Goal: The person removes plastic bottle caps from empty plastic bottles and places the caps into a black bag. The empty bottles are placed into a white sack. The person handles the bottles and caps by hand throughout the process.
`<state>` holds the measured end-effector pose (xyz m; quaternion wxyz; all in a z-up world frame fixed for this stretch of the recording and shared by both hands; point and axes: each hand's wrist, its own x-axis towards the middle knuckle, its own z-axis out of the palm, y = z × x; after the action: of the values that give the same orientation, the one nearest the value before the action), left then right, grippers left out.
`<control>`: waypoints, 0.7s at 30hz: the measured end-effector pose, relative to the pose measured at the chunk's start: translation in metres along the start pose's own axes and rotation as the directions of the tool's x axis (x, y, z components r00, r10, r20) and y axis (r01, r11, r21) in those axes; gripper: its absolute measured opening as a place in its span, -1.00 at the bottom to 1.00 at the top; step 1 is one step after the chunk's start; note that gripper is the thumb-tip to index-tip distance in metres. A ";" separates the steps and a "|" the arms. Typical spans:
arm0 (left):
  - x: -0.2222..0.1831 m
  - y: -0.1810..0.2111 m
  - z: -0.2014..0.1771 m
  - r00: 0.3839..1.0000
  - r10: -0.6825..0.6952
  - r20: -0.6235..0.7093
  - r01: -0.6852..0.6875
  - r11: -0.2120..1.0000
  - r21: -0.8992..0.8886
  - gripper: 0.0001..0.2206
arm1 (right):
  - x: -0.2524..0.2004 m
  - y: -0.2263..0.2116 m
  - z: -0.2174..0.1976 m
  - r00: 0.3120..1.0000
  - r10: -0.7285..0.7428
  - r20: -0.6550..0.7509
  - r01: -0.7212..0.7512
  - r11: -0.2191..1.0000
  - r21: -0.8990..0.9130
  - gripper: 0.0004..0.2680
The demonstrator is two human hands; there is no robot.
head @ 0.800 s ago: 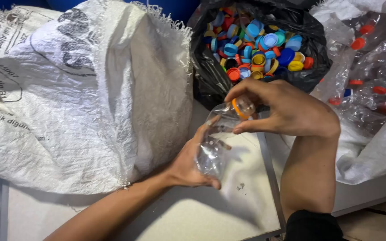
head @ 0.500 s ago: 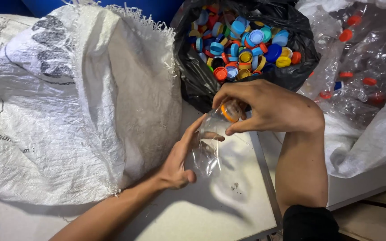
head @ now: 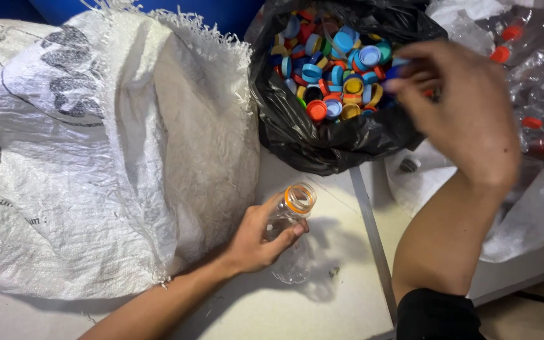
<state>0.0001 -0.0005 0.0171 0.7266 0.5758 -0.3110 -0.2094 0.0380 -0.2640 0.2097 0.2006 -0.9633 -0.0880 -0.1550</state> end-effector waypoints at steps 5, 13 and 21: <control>0.000 0.000 0.000 1.000 -0.011 -0.018 0.012 1.000 0.021 -0.66 | -0.004 0.054 -0.007 0.991 0.121 -0.050 -0.131 0.952 -0.277 -0.84; 0.001 0.001 0.001 0.996 -0.060 -0.063 0.066 0.993 0.101 -0.66 | 0.018 0.057 0.012 0.937 0.336 0.092 -0.285 0.891 -0.352 -0.67; 0.000 -0.004 -0.002 0.992 -0.124 -0.028 0.121 0.987 -0.101 -0.70 | 0.025 0.046 0.016 0.997 0.055 -0.052 -0.063 0.983 -0.171 -0.85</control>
<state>0.0017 -0.0002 0.0127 0.7453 0.5604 -0.2518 -0.2591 0.0760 -0.2958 0.1873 0.1232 -0.9753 -0.0409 -0.1786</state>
